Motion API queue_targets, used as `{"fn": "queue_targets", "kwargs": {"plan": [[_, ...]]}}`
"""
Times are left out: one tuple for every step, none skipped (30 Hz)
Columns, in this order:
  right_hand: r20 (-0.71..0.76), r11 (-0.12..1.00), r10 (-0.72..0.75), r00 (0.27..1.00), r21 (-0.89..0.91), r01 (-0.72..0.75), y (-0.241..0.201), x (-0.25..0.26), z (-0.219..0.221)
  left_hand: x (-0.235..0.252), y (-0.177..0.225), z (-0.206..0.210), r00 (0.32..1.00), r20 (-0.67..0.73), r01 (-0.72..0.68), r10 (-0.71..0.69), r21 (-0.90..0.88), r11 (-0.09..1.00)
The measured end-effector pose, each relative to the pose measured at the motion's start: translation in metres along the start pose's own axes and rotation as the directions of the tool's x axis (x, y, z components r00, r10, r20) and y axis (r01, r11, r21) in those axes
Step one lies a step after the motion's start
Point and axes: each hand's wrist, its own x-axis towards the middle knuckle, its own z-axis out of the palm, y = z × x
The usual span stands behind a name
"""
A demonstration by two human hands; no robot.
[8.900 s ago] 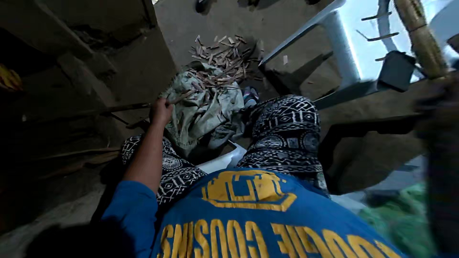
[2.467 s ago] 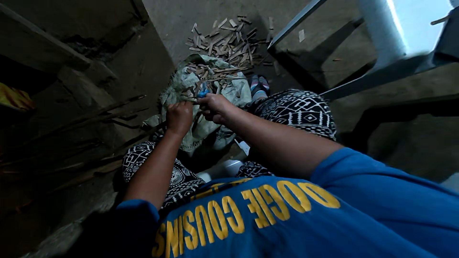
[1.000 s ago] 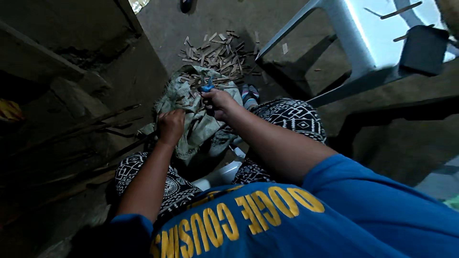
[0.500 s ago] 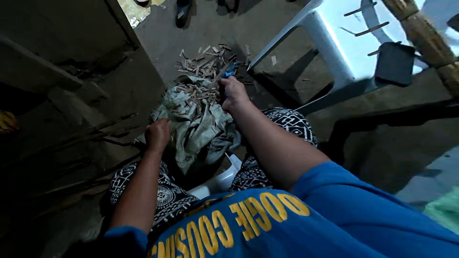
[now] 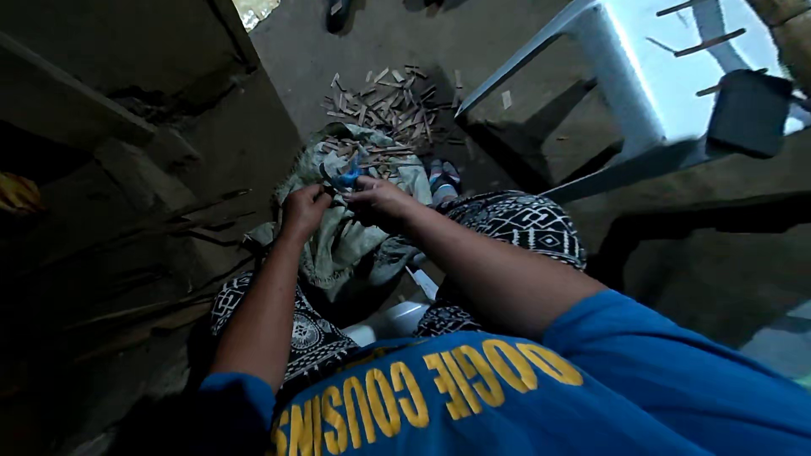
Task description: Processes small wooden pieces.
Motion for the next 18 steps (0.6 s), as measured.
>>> {"fn": "queue_targets", "kwargs": {"plan": [[-0.002, 1.000, 0.003, 1.000, -0.002, -0.003, 0.000, 0.001, -0.002, 0.001, 0.001, -0.001, 1.000, 0.023, -0.010, 0.010, -0.022, 1.000], [-0.023, 1.000, -0.001, 1.000, 0.002, 0.001, -0.001, 0.002, -0.003, 0.001, 0.002, -0.002, 0.999, 0.042, -0.021, 0.023, -0.040, 0.999], [-0.055, 1.000, -0.010, 0.998, 0.011, 0.010, -0.003, 0.003, -0.005, 0.001, 0.002, -0.003, 0.998, 0.057, -0.034, 0.037, -0.052, 0.998], [-0.092, 0.999, -0.019, 0.996, 0.026, 0.021, -0.005, 0.003, -0.007, 0.002, 0.001, -0.004, 0.996, 0.077, -0.038, 0.042, -0.059, 0.998], [-0.141, 0.998, -0.030, 0.989, 0.053, 0.038, -0.007, 0.004, -0.010, 0.003, -0.001, -0.005, 0.994, 0.097, -0.034, 0.040, -0.066, 0.997], [-0.193, 0.996, -0.034, 0.981, 0.079, 0.050, -0.011, 0.005, -0.012, 0.004, -0.003, -0.006, 0.993, 0.111, -0.026, 0.033, -0.069, 0.997], [-0.237, 0.992, -0.034, 0.971, 0.111, 0.061, -0.014, 0.006, -0.014, 0.004, -0.004, -0.008, 0.992, 0.126, -0.009, 0.018, -0.071, 0.997], [-0.251, 0.988, -0.030, 0.968, 0.137, 0.066, -0.015, 0.005, -0.015, 0.004, -0.003, -0.009, 0.991, 0.133, 0.005, 0.006, -0.078, 0.997], [-0.233, 0.986, -0.022, 0.972, 0.153, 0.059, -0.016, 0.005, -0.015, 0.004, -0.003, -0.009, 0.991, 0.137, 0.013, -0.002, -0.083, 0.996], [-0.184, 0.986, -0.011, 0.983, 0.160, 0.041, -0.014, 0.003, -0.015, 0.004, -0.001, -0.009, 0.990, 0.142, 0.023, -0.010, -0.088, 0.996], [-0.121, 0.989, 0.006, 0.993, 0.150, 0.012, -0.012, 0.001, -0.012, 0.004, -0.001, -0.009, 0.989, 0.149, 0.030, -0.016, -0.094, 0.995], [-0.055, 0.992, 0.023, 0.998, 0.122, -0.016, -0.009, -0.001, -0.009, 0.004, 0.000, -0.009, 0.987, 0.159, 0.039, -0.023, -0.101, 0.994], [0.006, 0.995, 0.046, 0.999, 0.092, -0.046, -0.006, -0.002, -0.006, 0.005, 0.000, -0.009, 0.985, 0.169, 0.053, -0.034, -0.110, 0.992], [0.050, 0.995, 0.071, 0.996, 0.070, -0.074, -0.004, -0.003, -0.002, 0.006, 0.000, -0.009, 0.982, 0.181, 0.072, -0.048, -0.125, 0.990], [0.081, 0.994, 0.085, 0.993, 0.058, -0.090, -0.003, -0.004, 0.000, 0.006, 0.002, -0.010, 0.978, 0.197, 0.099, -0.071, -0.138, 0.985], [0.088, 0.993, 0.096, 0.991, 0.055, -0.101, -0.002, -0.005, 0.001, 0.006, 0.003, -0.010, 0.976, 0.198, 0.118, -0.086, -0.156, 0.981], [0.080, 0.992, 0.106, 0.991, 0.058, -0.111, -0.003, -0.004, 0.001, 0.005, 0.005, -0.011, 0.976, 0.195, 0.127, -0.094, -0.165, 0.978], [0.065, 0.991, 0.113, 0.991, 0.065, -0.117, -0.004, -0.004, 0.001, 0.004, 0.007, -0.011, 0.976, 0.191, 0.133, -0.102, -0.161, 0.978]]}}
